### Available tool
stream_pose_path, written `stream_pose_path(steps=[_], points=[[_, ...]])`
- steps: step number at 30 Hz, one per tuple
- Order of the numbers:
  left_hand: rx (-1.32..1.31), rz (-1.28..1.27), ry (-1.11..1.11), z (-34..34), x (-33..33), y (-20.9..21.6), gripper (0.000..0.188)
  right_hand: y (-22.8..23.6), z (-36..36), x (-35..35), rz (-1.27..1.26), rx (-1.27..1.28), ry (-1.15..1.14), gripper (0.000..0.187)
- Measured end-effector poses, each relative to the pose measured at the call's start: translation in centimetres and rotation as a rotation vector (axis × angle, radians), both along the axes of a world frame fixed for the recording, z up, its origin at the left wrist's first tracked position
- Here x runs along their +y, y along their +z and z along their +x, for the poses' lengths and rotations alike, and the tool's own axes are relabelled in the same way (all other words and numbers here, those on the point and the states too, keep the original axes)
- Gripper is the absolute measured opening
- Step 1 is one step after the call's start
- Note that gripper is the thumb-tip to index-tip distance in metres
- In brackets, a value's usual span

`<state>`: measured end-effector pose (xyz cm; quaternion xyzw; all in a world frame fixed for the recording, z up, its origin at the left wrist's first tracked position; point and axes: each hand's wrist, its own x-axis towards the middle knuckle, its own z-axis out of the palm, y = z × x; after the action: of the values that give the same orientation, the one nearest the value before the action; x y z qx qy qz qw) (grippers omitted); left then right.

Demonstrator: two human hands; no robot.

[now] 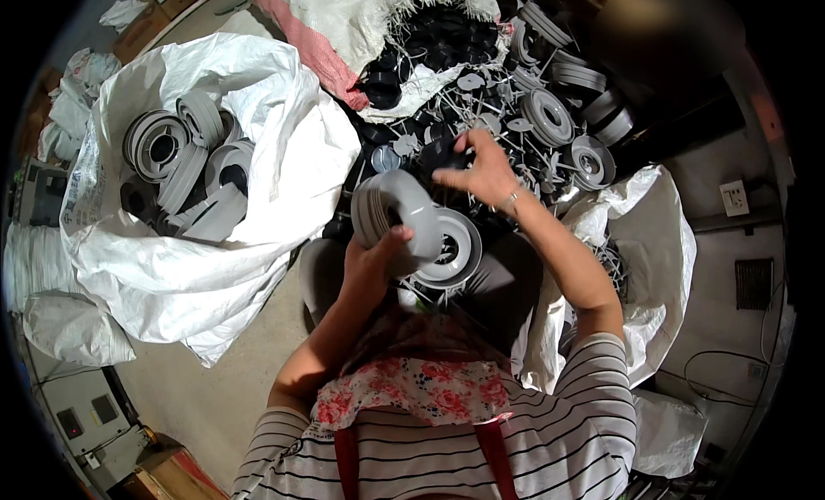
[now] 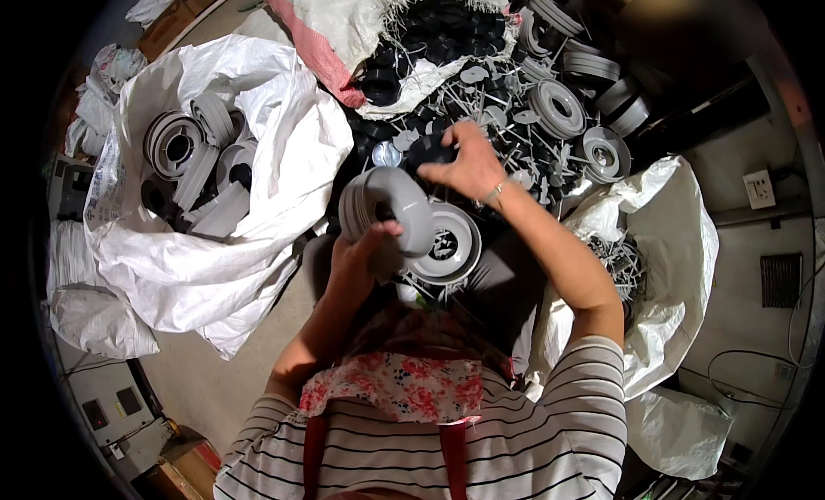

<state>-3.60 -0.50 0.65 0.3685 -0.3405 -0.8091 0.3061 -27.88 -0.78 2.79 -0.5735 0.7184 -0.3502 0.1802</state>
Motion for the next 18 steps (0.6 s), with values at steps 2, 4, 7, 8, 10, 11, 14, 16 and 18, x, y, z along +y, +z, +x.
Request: stream_pose_path(steps=[2,4,7,8,10,11,14,16,18], points=[[0.169,0.164,0.035,-0.5,0.5,0.5,0.026,-0.5,2.6,2.9,-0.108,-0.206,0.231,0.048],[0.273,0.134,0.006,0.5,0.8,-0.2,0.027,-0.1,5.2,4.5,-0.018,-0.111,0.260,0.060],[0.245,0.043,-0.016,2.2,1.5,-0.5,0.032,1.2,7.0,4.8,0.096,0.068,0.323,0.069],[0.210,0.016,-0.018,2.7,1.8,-0.8,0.035,1.3,7.5,4.9,0.111,0.108,0.349,0.070],[0.183,-0.001,-0.037,3.3,2.0,0.4,0.036,1.6,8.1,5.3,0.100,0.171,0.415,0.071],[0.188,0.009,-0.053,3.7,2.1,1.3,0.035,1.7,8.3,5.6,0.074,0.190,0.458,0.071],[0.102,-0.009,-0.176,4.9,1.7,2.4,0.036,1.9,8.1,6.1,0.003,0.384,0.650,0.067],[0.057,0.007,-0.196,5.1,1.5,2.6,0.037,1.5,8.3,6.6,-0.069,0.523,0.693,0.066],[0.061,0.068,-0.133,4.9,1.5,2.8,0.037,1.9,8.5,7.2,-0.009,0.460,0.650,0.068]])
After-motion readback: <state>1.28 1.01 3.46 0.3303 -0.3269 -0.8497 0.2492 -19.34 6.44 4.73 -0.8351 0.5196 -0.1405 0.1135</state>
